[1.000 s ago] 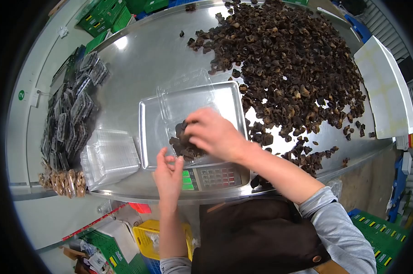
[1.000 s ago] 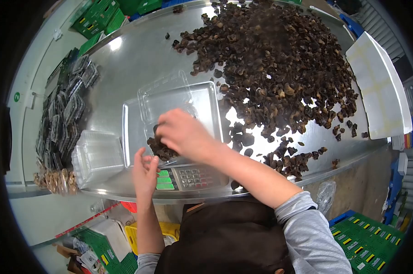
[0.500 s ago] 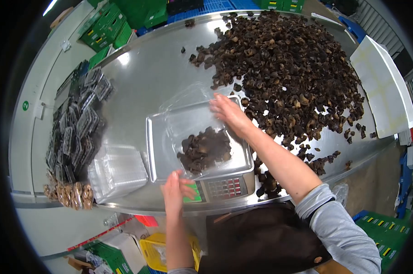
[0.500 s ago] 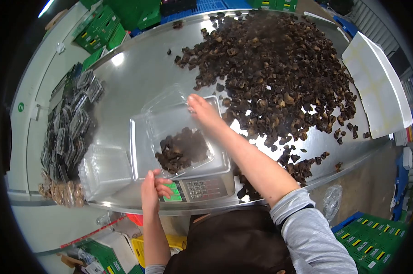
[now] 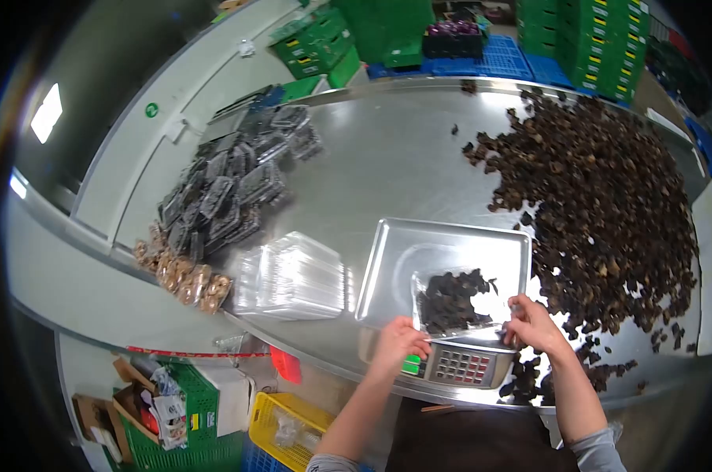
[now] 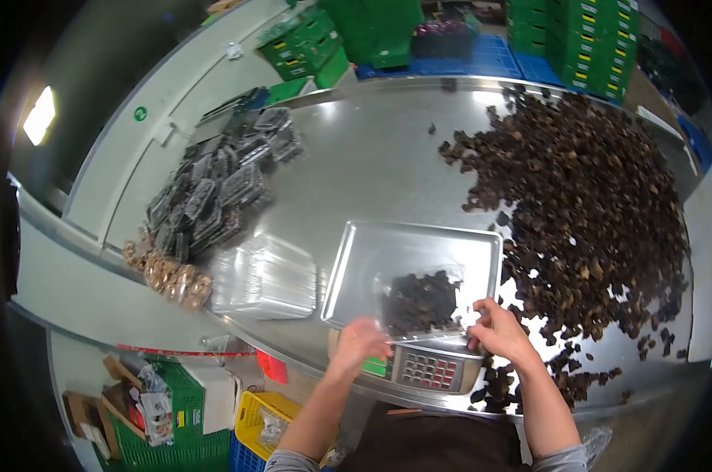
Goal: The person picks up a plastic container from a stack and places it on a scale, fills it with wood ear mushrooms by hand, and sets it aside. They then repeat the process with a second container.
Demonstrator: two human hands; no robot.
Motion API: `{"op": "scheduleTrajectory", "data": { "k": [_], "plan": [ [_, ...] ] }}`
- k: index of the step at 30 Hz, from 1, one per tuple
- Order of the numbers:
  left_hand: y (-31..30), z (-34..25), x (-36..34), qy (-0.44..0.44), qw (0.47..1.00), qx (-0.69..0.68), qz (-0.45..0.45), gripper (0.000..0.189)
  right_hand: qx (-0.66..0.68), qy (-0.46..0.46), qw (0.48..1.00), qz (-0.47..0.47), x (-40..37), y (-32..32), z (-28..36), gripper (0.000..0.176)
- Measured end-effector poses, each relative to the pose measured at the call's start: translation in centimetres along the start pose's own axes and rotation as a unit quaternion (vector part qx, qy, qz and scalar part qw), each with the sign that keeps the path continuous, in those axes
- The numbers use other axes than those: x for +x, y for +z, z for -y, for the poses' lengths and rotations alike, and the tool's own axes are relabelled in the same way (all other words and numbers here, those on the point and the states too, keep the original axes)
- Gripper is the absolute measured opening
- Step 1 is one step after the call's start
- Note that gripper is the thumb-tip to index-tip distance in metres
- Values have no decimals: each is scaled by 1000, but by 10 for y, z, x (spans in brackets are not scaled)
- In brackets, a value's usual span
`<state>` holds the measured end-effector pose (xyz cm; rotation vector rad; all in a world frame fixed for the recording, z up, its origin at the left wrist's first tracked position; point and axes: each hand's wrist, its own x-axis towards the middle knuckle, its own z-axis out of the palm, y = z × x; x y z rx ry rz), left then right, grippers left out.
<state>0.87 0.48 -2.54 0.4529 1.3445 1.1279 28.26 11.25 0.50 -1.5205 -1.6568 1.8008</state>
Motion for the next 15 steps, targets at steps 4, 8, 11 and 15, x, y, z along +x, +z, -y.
{"op": "scheduleTrajectory", "data": {
  "k": [4, 8, 11, 15],
  "plan": [
    [4, -13, -18, 2, 998, -40, 38, 9, 142, 7, 990, -11, 0, 12, -12, 35],
    [-19, -50, -35, 56, 996, -62, 5, 12, 236, -76, 969, 9, -11, 33, -7, 40],
    [-87, -113, -29, 229, 966, -69, -99, 10, 246, -107, 963, 2, -18, 25, 10, 42],
    [-187, -250, 5, 453, 859, -149, -184, 36, 165, -94, 982, 9, -20, 20, -3, 31]
  ]
}}
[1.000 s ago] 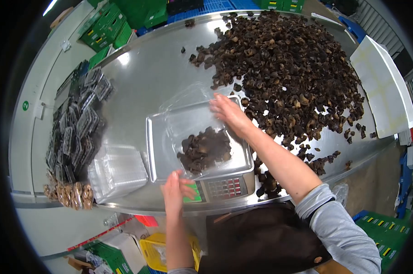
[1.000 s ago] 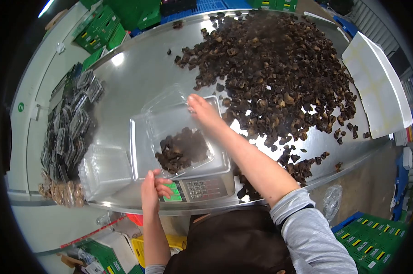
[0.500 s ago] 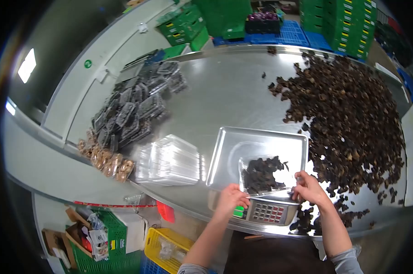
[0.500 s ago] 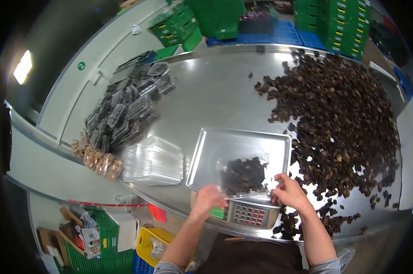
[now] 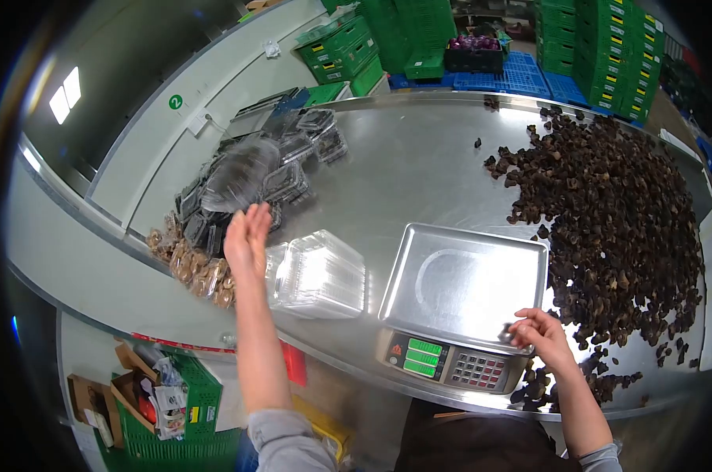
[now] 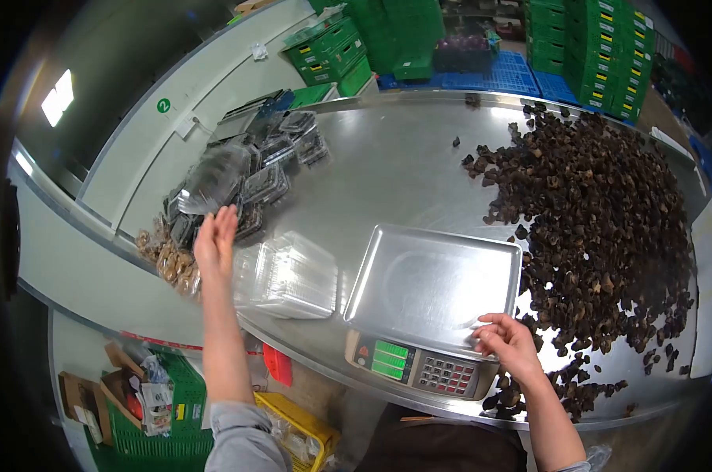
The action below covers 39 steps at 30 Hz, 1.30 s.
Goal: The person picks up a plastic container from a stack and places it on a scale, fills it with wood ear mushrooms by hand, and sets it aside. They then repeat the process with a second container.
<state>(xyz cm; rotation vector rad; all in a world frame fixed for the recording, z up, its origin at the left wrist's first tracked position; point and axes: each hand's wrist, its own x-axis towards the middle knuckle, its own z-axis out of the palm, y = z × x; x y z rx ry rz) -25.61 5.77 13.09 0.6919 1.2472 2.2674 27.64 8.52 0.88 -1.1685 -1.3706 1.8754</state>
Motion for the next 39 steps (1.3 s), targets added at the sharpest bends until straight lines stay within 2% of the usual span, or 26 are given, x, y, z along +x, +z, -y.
{"op": "scheduleTrajectory", "data": {
  "k": [1, 2, 3, 4, 6, 8, 10, 13, 14, 16, 17, 19, 21, 22, 23, 24, 25, 26, 28, 30, 32, 34, 36, 37, 38, 39],
  "plan": [
    [11, -11, 11, -47, 995, -33, -87, 50, 30, -1, 999, 17, -3, 5, -6, 28],
    [9, -9, 8, -46, 995, -34, -87, 50, 55, -1, 998, 39, -7, 10, -14, 26],
    [7, -1, 5, -46, 988, 134, -62, 53, 56, 25, 997, 54, -12, 17, -16, 25],
    [1, 8, 4, -44, 952, 300, -35, 56, 59, 50, 995, 68, -17, 23, -19, 25],
    [-48, 52, -2, -34, 821, 565, 81, 63, 48, 71, 992, 95, -25, 30, -28, 24],
    [-26, 71, -61, -3, 653, 751, 97, 54, 29, 93, 992, 84, -35, 33, -30, 23],
    [-16, 77, -91, -16, 607, 778, 159, 49, 21, 96, 992, 74, -41, 28, -32, 23],
    [-5, 78, -105, 40, 587, 793, 162, 46, 12, 96, 993, 63, -45, 27, -33, 23],
    [-7, 78, -102, 38, 586, 793, 161, 46, 13, 90, 994, 62, -46, 28, -33, 23],
    [-16, 83, -90, -14, 629, 761, 155, 45, 23, 94, 993, 65, -45, 32, -39, 23],
    [-25, 83, -85, -15, 627, 762, 158, 45, 20, 87, 993, 75, -45, 34, -42, 22],
    [-42, 83, -71, -38, 708, 689, 149, 43, 37, 67, 993, 94, -49, 40, -46, 22],
    [-38, 66, -70, -111, 736, 657, 116, 42, 41, 62, 990, 116, -52, 47, -53, 20],
    [-52, 68, -62, -117, 773, 613, 120, 38, 68, 45, 989, 122, -56, 51, -64, 21],
    [-70, 72, -44, -141, 745, 634, 149, 34, -12, 27, 990, 140, -58, 52, -70, 24],
    [-87, 77, -33, -226, 801, 540, 128, 34, -22, 19, 991, 134, -63, 57, -70, 24],
    [-85, 72, -31, -266, 807, 513, 119, 31, -37, 28, 989, 141, -67, 57, -60, 24],
    [-95, 90, -22, -261, 844, 467, 35, 28, -57, 17, 989, 135, -70, 57, -61, 25],
    [-112, 89, -12, -203, 872, 446, 18, 31, -44, 17, 993, 106, -72, 54, -60, 27],
    [-87, 83, -47, 50, 817, 573, -31, 33, -32, 22, 992, 124, -72, 52, -66, 27],
    [-20, 73, -117, 219, 810, 544, -32, 29, -25, 13, 994, 102, -75, 42, -69, 26],
    [12, 88, -162, 228, 828, 507, 68, 24, -5, -3, 999, 49, -80, 33, -69, 24],
    [51, 101, -214, 268, 756, 530, 275, 20, -53, -27, 998, 3, -85, 16, -65, 21],
    [70, 111, -235, 249, 732, 531, 347, 20, -65, -44, 997, -26, -84, 6, -71, 22],
    [86, 121, -250, 229, 704, 529, 416, 21, -77, -61, 994, -54, -83, -6, -78, 22],
    [96, 127, -257, 227, 704, 528, 417, 21, -119, -73, 986, -92, -84, -19, -79, 22]
  ]
}}
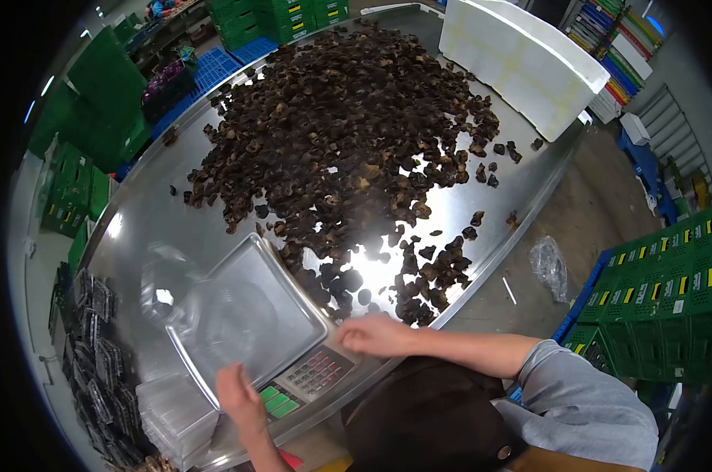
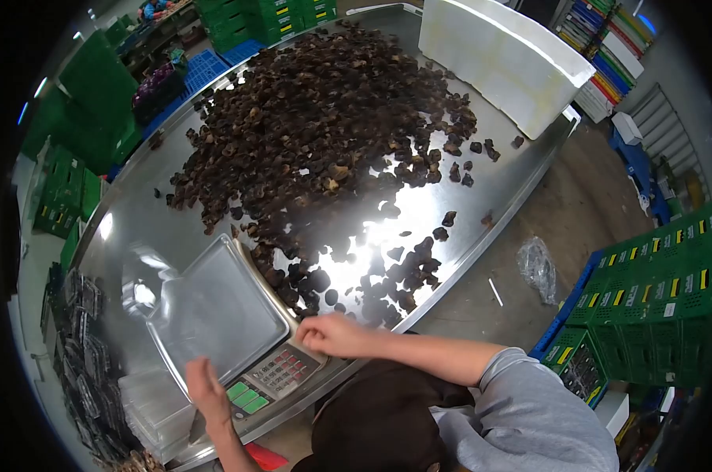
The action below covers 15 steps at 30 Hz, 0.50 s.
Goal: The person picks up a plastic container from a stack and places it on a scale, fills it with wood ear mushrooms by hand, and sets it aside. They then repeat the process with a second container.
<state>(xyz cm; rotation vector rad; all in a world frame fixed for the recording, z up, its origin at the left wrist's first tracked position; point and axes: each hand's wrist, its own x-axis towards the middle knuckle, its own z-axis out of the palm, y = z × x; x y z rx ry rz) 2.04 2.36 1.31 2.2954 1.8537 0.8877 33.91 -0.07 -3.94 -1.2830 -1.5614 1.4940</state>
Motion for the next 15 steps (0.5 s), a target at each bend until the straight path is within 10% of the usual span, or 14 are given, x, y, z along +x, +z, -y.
{"op": "scheduleTrajectory", "data": {
  "k": [2, 9, 15],
  "plan": [
    [12, -13, 7, 16, 973, 61, 224, 30, -23, 79, 996, -35, 0, -39, 16, 22],
    [24, -91, 25, 39, 991, -17, 130, 44, -174, -28, 948, -263, 12, -163, -50, 25],
    [142, -187, 85, -22, 944, -261, 202, 55, -305, -138, 904, -267, 83, -264, -55, 47]
  ]
}}
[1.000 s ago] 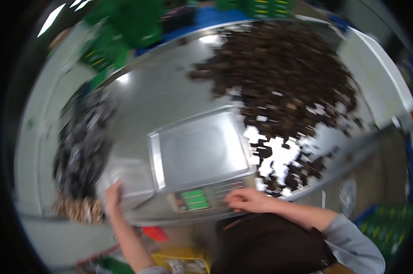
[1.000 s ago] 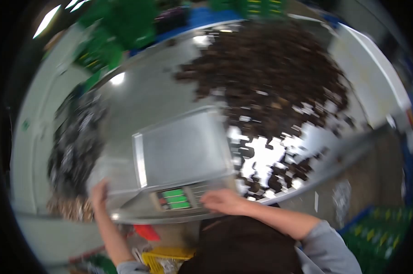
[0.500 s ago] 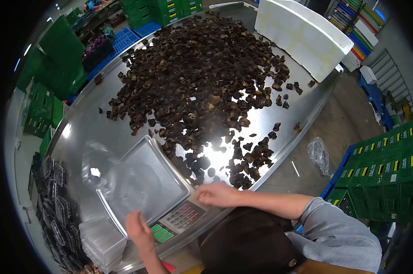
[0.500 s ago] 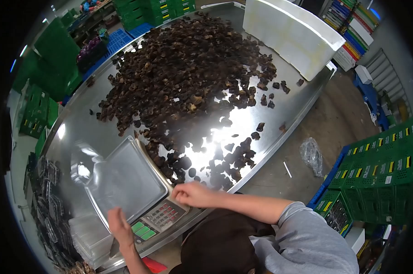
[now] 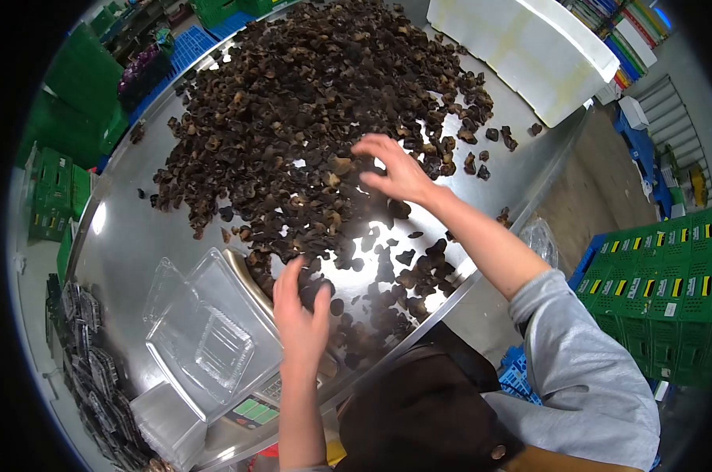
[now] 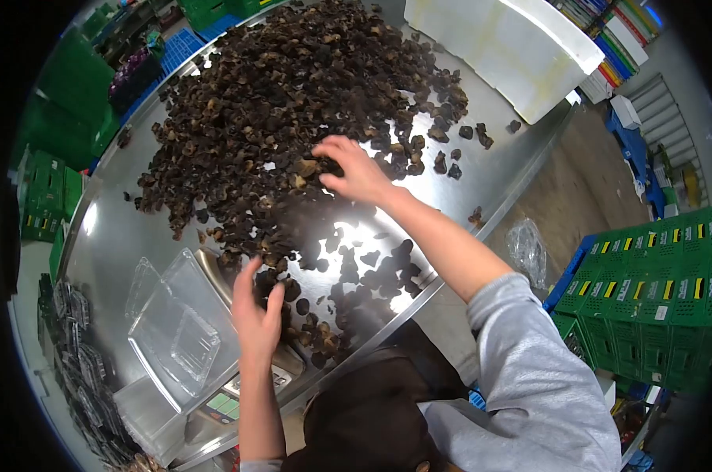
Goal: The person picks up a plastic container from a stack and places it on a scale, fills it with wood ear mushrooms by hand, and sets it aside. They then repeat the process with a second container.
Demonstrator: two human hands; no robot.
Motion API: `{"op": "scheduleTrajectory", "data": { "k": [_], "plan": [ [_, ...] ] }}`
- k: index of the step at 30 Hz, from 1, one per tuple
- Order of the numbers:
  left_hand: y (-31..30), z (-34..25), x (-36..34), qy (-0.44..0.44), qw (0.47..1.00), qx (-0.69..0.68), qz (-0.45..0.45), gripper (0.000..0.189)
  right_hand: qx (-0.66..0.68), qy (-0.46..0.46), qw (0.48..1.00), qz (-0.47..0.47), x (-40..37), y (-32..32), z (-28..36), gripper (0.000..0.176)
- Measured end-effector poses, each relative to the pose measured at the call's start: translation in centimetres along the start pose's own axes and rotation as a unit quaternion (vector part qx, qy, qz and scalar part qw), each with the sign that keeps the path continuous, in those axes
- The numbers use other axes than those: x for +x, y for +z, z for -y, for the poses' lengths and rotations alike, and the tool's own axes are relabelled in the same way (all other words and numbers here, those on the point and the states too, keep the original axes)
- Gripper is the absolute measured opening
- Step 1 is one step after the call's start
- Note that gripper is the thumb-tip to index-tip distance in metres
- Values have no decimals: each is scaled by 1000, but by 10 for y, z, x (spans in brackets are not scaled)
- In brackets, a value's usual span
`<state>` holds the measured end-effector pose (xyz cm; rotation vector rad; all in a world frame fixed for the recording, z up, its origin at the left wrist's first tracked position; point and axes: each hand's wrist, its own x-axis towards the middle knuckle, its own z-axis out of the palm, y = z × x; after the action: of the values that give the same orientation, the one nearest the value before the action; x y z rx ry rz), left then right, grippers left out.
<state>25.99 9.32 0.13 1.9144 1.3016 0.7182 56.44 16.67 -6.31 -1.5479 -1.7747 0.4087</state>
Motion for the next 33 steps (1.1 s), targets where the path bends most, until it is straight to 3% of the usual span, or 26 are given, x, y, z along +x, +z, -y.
{"op": "scheduleTrajectory", "data": {
  "k": [3, 5, 8, 10, 13, 16, 19, 20, 22, 24, 25, 27, 30, 31, 33],
  "plan": [
    [52, 21, 48, -7, 997, 70, 7, 64, -21, 26, 999, -1, 24, 13, -29, 49],
    [76, 30, 63, -30, 990, 141, 9, 69, -115, 12, 993, 17, 23, 31, -42, 49],
    [95, 52, 63, -12, 974, 223, 47, 69, -41, -28, 995, 91, -12, 56, -11, 44],
    [96, 47, 51, -8, 979, 200, 36, 66, -46, -91, 991, 92, -38, 64, 11, 42],
    [92, 43, 29, 11, 985, 172, 25, 55, 9, -123, 982, 142, -70, 60, 32, 41],
    [79, 35, 14, 6, 990, 134, 51, 57, 57, -146, 974, 161, -80, 32, 37, 35],
    [66, 36, 13, -8, 993, 109, 38, 59, 54, -74, 992, 86, -73, -6, 4, 30],
    [62, 37, 15, -20, 995, 97, 30, 60, -69, -28, 997, -36, -64, -18, -16, 30],
    [58, 36, 24, -24, 993, 110, 25, 66, -102, 149, 976, -124, -41, -56, -51, 51],
    [60, 24, 39, -39, 990, 134, 12, 75, -286, 252, 912, -149, -32, -70, -89, 62],
    [63, 23, 45, -47, 986, 159, 29, 88, -286, 251, 913, -148, -34, -66, -96, 62],
    [69, 12, 56, -88, 980, 169, 60, 92, -216, 309, 926, 28, -26, -65, -88, 68],
    [70, 6, 59, -137, 961, 207, 125, 107, -113, 161, 965, 174, -43, -35, -32, 83],
    [69, 5, 58, -132, 954, 220, 155, 110, -68, 98, 976, 180, -56, -21, -17, 89],
    [71, 12, 53, -103, 955, 222, 165, 113, -66, 57, 964, 253, -68, -4, 27, 100]
  ]
}}
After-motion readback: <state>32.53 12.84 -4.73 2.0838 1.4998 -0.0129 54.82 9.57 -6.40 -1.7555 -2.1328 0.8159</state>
